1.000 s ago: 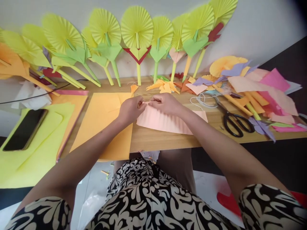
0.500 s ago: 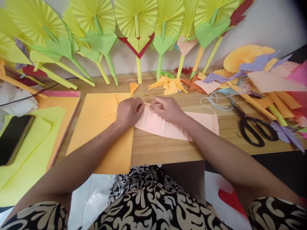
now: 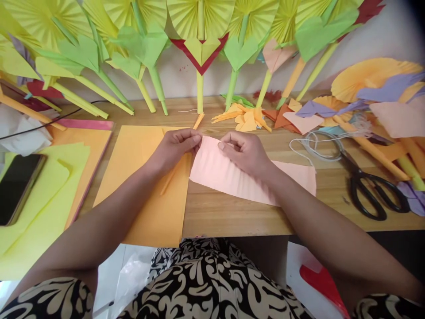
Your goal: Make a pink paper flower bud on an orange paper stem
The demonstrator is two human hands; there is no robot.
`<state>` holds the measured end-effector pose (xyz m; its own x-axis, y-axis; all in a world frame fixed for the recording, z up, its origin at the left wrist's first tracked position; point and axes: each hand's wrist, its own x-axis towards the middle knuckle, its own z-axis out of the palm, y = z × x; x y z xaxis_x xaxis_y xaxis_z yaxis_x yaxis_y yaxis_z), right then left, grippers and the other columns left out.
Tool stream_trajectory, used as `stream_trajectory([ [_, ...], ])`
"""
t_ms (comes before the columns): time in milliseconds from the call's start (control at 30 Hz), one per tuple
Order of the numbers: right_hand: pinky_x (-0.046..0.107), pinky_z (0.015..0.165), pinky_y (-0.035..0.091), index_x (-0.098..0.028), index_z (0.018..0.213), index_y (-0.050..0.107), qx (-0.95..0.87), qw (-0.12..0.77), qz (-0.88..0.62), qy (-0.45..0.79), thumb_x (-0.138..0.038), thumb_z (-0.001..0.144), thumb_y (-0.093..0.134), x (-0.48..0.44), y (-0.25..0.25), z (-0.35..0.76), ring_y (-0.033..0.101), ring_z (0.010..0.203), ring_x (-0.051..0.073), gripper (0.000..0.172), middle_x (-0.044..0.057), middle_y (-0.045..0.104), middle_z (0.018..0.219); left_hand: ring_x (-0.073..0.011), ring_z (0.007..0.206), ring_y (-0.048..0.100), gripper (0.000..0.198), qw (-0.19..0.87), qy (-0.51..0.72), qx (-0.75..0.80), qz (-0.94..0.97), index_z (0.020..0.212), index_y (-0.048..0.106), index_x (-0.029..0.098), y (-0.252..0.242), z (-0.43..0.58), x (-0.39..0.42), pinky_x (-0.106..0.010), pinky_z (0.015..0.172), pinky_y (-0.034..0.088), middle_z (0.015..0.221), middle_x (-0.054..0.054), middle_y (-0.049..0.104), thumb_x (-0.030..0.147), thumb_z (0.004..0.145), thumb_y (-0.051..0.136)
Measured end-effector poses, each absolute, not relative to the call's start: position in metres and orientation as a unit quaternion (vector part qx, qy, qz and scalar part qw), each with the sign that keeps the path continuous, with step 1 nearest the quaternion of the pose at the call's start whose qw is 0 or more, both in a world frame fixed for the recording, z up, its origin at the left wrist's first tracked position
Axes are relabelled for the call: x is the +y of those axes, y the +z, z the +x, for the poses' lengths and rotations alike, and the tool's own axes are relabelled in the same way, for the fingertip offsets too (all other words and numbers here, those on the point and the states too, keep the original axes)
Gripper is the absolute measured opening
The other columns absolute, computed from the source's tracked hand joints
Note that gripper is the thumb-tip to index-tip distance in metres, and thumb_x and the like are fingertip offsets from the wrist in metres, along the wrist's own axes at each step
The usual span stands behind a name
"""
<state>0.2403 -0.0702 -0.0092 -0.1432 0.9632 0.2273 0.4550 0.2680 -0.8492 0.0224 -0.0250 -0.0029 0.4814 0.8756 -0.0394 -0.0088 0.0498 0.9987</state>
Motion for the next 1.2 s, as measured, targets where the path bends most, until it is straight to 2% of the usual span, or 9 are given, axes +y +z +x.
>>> stream_trajectory([
  [133, 0.025, 0.054, 0.027, -0.019, 0.071, 0.055, -0.678, 0.420, -0.522, 0.302, -0.029, 0.082, 0.058, -0.070, -0.010, 0.242, 0.034, 0.054, 0.009, 0.016, -0.005, 0.044, 0.058, -0.0120, 0.067, 0.063, 0.034, 0.623, 0.378, 0.372, 0.575, 0.099, 0.074, 0.015, -0.001, 0.016, -0.021, -0.026, 0.065, 0.053, 0.085, -0.007, 0.072, 0.046, 0.085, 0.071],
  [200, 0.025, 0.055, 0.028, -0.019, 0.070, 0.055, -0.678, 0.419, -0.525, 0.299, -0.030, 0.082, 0.058, -0.070, -0.011, 0.242, 0.034, 0.054, 0.009, 0.016, -0.005, 0.044, 0.058, -0.0114, 0.065, 0.061, 0.034, 0.595, 0.355, 0.395, 0.603, 0.099, 0.075, 0.015, 0.001, 0.016, -0.023, -0.024, 0.060, 0.051, 0.081, -0.006, 0.071, 0.045, 0.085, 0.071],
  [333, 0.025, 0.055, 0.028, -0.019, 0.071, 0.055, -0.683, 0.417, -0.526, 0.288, -0.031, 0.083, 0.059, -0.070, -0.013, 0.241, 0.034, 0.055, 0.009, 0.018, -0.005, 0.043, 0.059, -0.0085, 0.053, 0.050, 0.021, 0.550, 0.298, 0.421, 0.657, 0.083, 0.074, 0.015, 0.003, 0.021, -0.028, -0.021, 0.048, 0.040, 0.062, 0.000, 0.061, 0.035, 0.080, 0.074],
  [433, 0.025, 0.055, 0.028, -0.019, 0.071, 0.054, -0.684, 0.417, -0.527, 0.283, -0.031, 0.084, 0.059, -0.071, -0.013, 0.241, 0.034, 0.055, 0.009, 0.018, -0.005, 0.043, 0.059, -0.0081, 0.050, 0.047, 0.018, 0.533, 0.282, 0.428, 0.673, 0.073, 0.068, 0.015, 0.003, 0.021, -0.029, -0.021, 0.045, 0.034, 0.057, 0.001, 0.055, 0.031, 0.080, 0.073],
  [833, 0.025, 0.054, 0.027, -0.019, 0.072, 0.058, -0.693, 0.403, -0.531, 0.275, -0.032, 0.085, 0.059, -0.070, -0.011, 0.241, 0.033, 0.054, 0.009, 0.018, -0.005, 0.043, 0.057, -0.0083, 0.052, 0.049, 0.019, 0.566, 0.287, 0.423, 0.647, 0.068, 0.061, 0.015, 0.007, 0.016, -0.028, -0.021, 0.046, 0.037, 0.062, -0.001, 0.056, 0.026, 0.083, 0.065],
  [933, 0.025, 0.054, 0.027, -0.019, 0.072, 0.057, -0.683, 0.410, -0.537, 0.277, -0.032, 0.085, 0.058, -0.070, -0.010, 0.240, 0.032, 0.053, 0.009, 0.018, -0.006, 0.040, 0.056, -0.0092, 0.058, 0.052, 0.022, 0.538, 0.330, 0.423, 0.651, 0.074, 0.063, 0.016, 0.006, 0.017, -0.026, -0.022, 0.051, 0.041, 0.070, -0.002, 0.059, 0.034, 0.086, 0.064],
  [1033, 0.025, 0.054, 0.027, -0.019, 0.071, 0.058, -0.690, 0.401, -0.533, 0.281, -0.030, 0.085, 0.058, -0.071, -0.010, 0.239, 0.032, 0.053, 0.009, 0.018, -0.006, 0.039, 0.055, -0.0098, 0.065, 0.052, 0.022, 0.479, 0.350, 0.410, 0.693, 0.086, 0.066, 0.016, 0.006, 0.026, -0.029, -0.021, 0.057, 0.042, 0.077, -0.001, 0.061, 0.036, 0.079, 0.073],
  [1100, 0.025, 0.054, 0.026, -0.018, 0.071, 0.058, -0.695, 0.399, -0.528, 0.282, -0.030, 0.085, 0.059, -0.072, -0.010, 0.238, 0.032, 0.053, 0.009, 0.017, -0.006, 0.039, 0.055, -0.0095, 0.065, 0.049, 0.021, 0.433, 0.350, 0.416, 0.719, 0.083, 0.065, 0.016, 0.005, 0.033, -0.033, -0.022, 0.059, 0.040, 0.074, 0.000, 0.060, 0.032, 0.073, 0.077],
  [1200, 0.025, 0.054, 0.026, -0.018, 0.072, 0.059, -0.696, 0.399, -0.524, 0.286, -0.030, 0.085, 0.059, -0.072, -0.010, 0.238, 0.031, 0.053, 0.009, 0.017, -0.007, 0.039, 0.056, -0.0097, 0.064, 0.047, 0.018, 0.425, 0.353, 0.435, 0.711, 0.072, 0.062, 0.015, 0.004, 0.038, -0.037, -0.023, 0.059, 0.038, 0.069, 0.001, 0.058, 0.030, 0.076, 0.071],
])
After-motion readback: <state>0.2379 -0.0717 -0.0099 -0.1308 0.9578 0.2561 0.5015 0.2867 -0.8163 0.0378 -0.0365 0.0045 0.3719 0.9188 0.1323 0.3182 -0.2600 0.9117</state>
